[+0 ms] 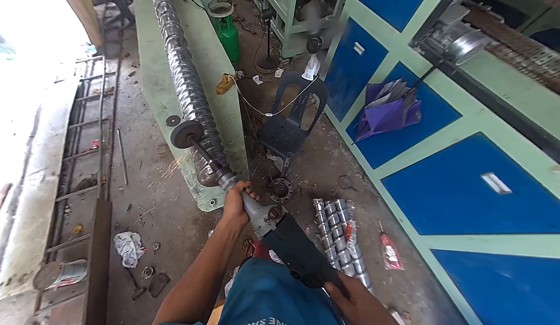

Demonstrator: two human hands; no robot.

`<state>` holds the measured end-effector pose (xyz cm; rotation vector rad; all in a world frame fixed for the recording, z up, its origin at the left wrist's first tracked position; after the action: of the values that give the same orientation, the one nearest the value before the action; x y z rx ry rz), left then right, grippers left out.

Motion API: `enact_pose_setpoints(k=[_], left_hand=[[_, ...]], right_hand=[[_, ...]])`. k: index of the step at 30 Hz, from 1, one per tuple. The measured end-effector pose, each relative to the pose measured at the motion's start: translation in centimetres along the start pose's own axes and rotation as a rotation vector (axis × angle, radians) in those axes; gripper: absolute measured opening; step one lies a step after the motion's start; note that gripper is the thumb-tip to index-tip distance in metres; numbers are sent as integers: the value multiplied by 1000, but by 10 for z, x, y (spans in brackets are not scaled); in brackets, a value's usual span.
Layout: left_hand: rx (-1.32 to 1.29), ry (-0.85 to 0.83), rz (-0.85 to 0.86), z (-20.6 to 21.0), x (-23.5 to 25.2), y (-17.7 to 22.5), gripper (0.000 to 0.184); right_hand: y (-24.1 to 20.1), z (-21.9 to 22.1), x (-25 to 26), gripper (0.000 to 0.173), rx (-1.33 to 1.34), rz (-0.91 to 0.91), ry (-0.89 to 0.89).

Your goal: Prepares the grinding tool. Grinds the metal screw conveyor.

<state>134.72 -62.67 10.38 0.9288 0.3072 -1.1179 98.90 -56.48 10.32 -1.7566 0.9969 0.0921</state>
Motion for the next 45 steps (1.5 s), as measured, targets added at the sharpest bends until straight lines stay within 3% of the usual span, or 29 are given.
enact_pose_setpoints(k=[8, 23, 33, 45], left_hand=[[-10, -2, 3, -1, -1, -2, 14], [78, 17, -24, 23, 21, -28, 7], [165, 74, -15, 28, 39, -44, 8], [146, 71, 12, 28, 30, -38, 5]], right_hand=[[0, -6, 0, 56, -49, -37, 7], [25, 5, 6, 47, 155, -32, 41], [47, 15, 19, 54, 241, 22, 24], [44, 7, 19, 50, 251, 33, -3]])
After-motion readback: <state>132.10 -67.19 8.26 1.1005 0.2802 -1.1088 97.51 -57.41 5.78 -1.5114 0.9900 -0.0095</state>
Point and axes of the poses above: each hand's wrist, its own x-axis towards the middle knuckle, its own z-axis out of the palm, y = z × x, the point moved 3 cm from there along x, towards the middle knuckle, and after that the axes turned 13 degrees about -x, right-handed, at the moved point
